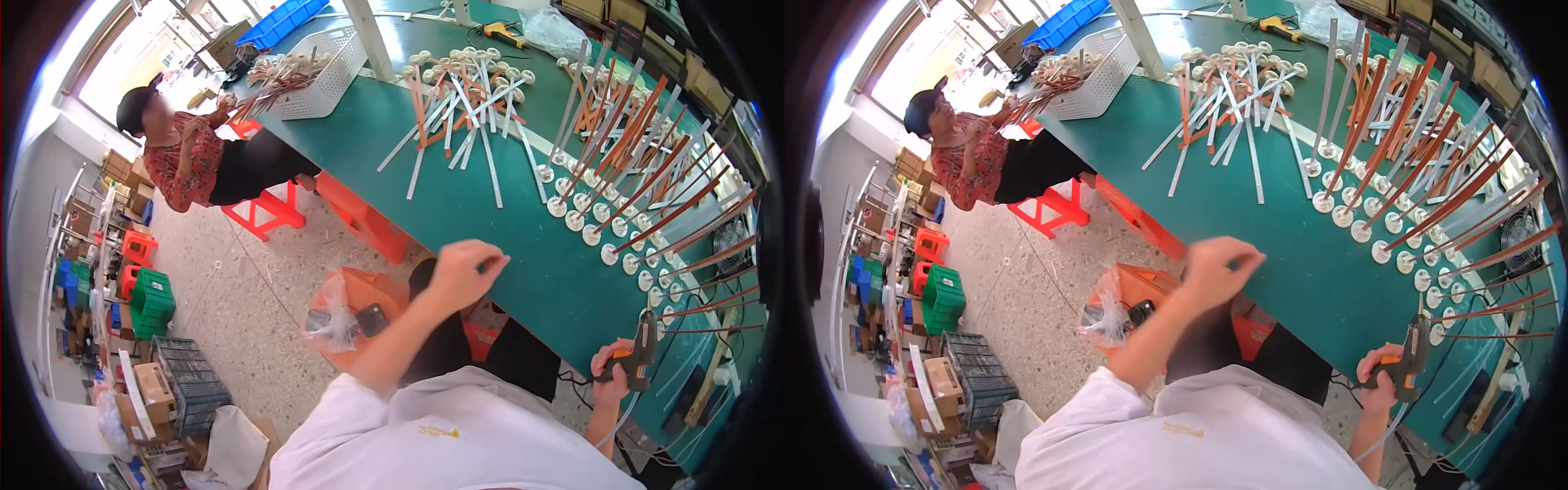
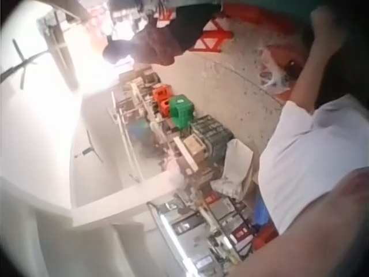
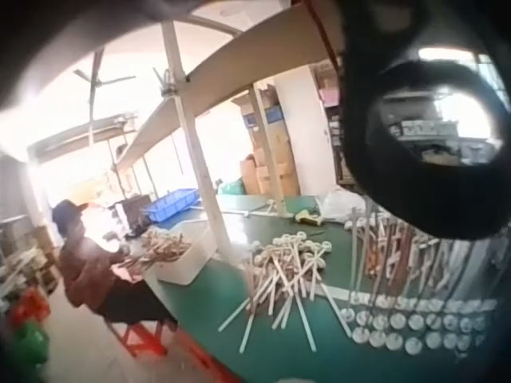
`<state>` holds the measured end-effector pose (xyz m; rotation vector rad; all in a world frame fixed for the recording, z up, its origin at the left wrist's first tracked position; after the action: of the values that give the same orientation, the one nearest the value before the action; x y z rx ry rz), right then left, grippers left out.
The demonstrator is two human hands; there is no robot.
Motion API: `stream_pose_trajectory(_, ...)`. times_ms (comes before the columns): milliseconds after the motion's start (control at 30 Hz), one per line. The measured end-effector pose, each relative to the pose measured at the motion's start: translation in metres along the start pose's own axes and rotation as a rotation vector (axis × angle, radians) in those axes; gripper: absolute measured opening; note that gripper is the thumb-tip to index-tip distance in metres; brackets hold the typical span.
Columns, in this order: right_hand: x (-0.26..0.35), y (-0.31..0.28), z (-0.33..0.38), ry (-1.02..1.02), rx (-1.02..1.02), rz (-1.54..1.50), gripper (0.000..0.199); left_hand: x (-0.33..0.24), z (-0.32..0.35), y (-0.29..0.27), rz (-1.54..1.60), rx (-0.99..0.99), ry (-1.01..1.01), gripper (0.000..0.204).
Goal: Assembling plastic components using a hot glue gun.
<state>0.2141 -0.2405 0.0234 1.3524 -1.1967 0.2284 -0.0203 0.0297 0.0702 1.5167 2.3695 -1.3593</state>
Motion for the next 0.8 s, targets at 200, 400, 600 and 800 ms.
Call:
stream_pose_trajectory(200,-0.006,0.003,-0.009,0.09,-0.053,-0.117,0.043,0.024,-0.034,-0.122,0.641,-0.327,-0.442,0.04)
stream_pose_trajectory(400,-0.002,-0.004,-0.018,0.054,-0.164,-0.087,0.043,0.034,-0.068,-0.072,0.75,-0.374,-0.341,0.035)
stream_pose_trajectory(600,-0.012,0.008,-0.007,0.108,-0.219,-0.087,0.043,0.05,-0.133,-0.087,0.712,-0.703,-0.184,0.031)
stream_pose_trajectory(800,0.005,0.014,-0.027,0.132,0.158,-0.252,0.048,0.042,-0.208,-0.138,0.515,-1.042,-0.05,0.026)
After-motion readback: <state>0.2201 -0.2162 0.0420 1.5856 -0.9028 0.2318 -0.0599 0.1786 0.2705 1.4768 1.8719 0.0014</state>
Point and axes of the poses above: each hand's wrist, its own z-axis away from the middle knuckle, its own y-axis out of the palm, x = y × z, the point moved 4 cm from there along -z, towards the middle knuckle, and after that the axes turned 15 degrees about -z, right-handed, at the moved point
